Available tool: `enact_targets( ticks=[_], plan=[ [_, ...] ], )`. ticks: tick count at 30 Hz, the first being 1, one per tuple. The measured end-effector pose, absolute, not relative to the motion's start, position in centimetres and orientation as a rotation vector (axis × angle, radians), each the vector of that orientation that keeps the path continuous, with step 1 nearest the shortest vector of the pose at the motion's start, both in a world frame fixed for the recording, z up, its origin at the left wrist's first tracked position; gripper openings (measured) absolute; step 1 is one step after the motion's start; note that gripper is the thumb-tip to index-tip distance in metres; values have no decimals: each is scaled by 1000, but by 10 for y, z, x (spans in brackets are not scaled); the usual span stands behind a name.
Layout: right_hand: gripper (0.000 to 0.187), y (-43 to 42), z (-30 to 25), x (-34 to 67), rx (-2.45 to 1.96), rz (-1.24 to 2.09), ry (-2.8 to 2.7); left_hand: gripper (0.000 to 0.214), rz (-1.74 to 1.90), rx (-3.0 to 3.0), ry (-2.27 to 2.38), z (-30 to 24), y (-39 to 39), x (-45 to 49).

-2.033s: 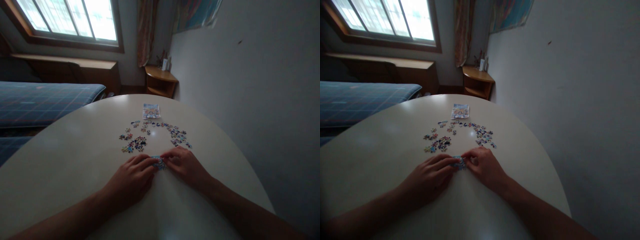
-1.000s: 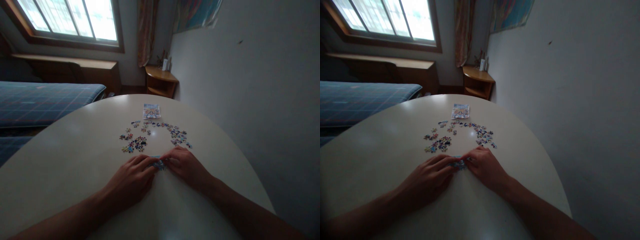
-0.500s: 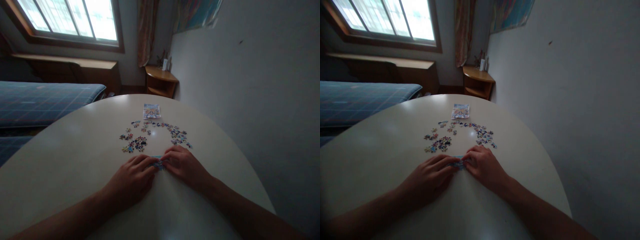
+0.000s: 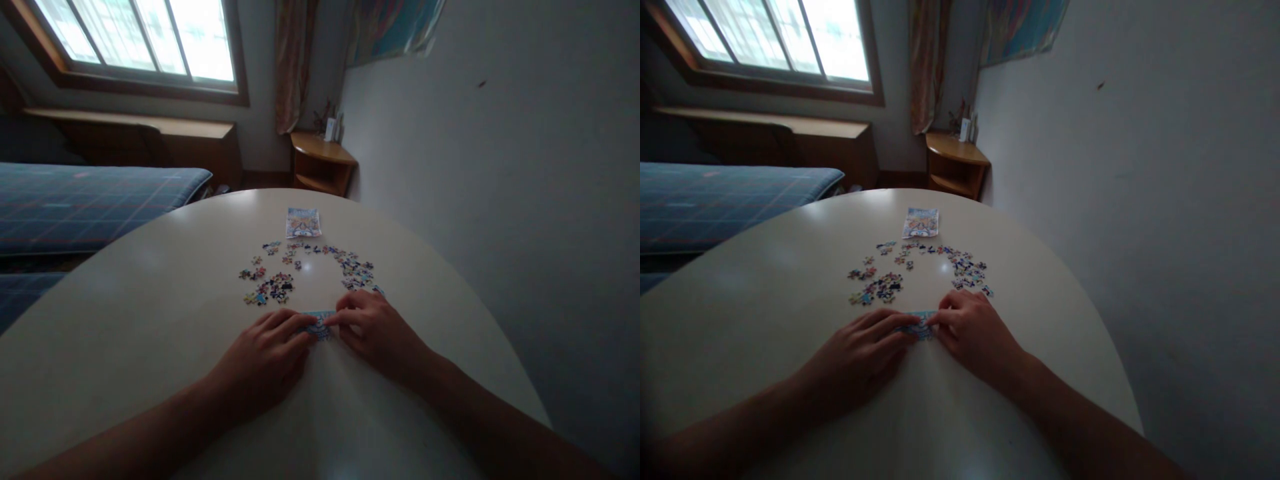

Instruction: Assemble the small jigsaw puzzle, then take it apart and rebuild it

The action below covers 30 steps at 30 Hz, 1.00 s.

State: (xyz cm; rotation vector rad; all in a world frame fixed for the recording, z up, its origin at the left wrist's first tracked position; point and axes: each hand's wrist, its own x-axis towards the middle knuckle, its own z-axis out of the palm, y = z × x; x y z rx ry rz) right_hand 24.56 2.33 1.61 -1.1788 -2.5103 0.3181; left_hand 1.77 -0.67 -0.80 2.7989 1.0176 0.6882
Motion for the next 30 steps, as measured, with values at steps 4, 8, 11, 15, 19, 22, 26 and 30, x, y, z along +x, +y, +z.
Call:
enact_targets(
  ticks=[4, 8, 11, 15, 19, 22, 26, 30],
  plan=[
    [21, 22, 17, 245, -1164, 302, -2532, 27, 694, 2797, 1015, -6, -7, 18],
    [23, 21, 20, 245, -1146, 311, -2548, 28, 682, 2797, 1020, -6, -7, 18],
    [22, 24, 21, 246, -1202, 303, -2535, 24, 688, 2794, 1023, -7, -7, 17],
    [22, 29, 19, 250, -1336, 273, -2443, 20, 714, 2794, 1029, -8, -7, 18],
    [21, 30, 17, 251, -1343, 283, -2475, 20, 699, 2789, 1034, -7, -7, 17],
    [20, 30, 16, 250, -1335, 304, -2486, 20, 691, 2788, 1031, -8, -7, 17],
    [19, 30, 17, 250, -1328, 344, -2479, 22, 719, 2799, 994, -8, -7, 17],
    [20, 31, 17, 249, -1316, 360, -2478, 23, 708, 2788, 988, -4, -8, 19]
  ],
)
